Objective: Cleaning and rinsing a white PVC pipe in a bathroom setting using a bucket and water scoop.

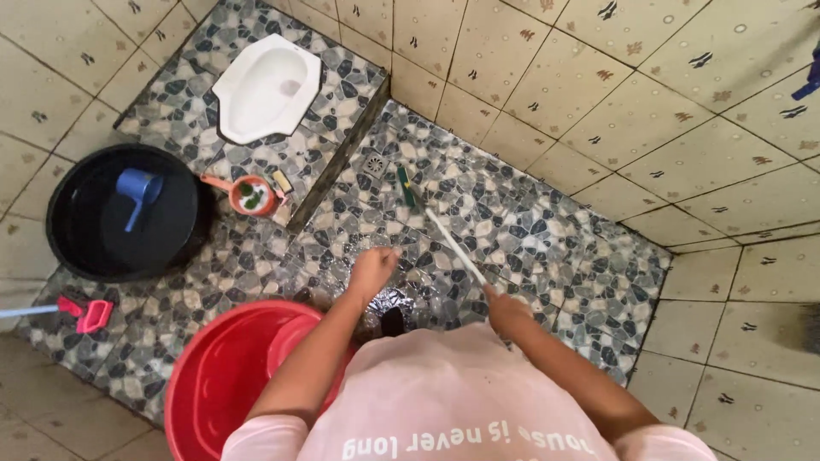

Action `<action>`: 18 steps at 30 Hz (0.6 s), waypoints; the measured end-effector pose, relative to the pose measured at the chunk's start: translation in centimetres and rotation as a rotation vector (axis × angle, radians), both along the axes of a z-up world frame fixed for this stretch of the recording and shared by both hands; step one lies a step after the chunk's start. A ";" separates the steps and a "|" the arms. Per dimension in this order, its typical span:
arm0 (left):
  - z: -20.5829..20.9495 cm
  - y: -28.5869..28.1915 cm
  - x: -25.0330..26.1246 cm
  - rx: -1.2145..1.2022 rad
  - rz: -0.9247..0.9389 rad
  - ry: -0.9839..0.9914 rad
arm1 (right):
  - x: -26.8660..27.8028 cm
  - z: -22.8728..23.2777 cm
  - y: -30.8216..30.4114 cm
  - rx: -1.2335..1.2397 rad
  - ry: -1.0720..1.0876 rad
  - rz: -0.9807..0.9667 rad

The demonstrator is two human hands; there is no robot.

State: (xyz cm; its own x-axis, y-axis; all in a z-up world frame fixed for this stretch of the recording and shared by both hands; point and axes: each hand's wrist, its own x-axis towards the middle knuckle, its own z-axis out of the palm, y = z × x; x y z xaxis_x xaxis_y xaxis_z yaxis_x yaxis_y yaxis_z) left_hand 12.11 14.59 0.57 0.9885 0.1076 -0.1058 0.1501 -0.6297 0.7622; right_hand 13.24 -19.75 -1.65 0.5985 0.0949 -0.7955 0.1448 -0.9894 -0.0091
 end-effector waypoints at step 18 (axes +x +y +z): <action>-1.6 3.3 1.9 -0.142 0.003 0.110 | 3.0 3.0 4.6 -0.021 0.003 -0.093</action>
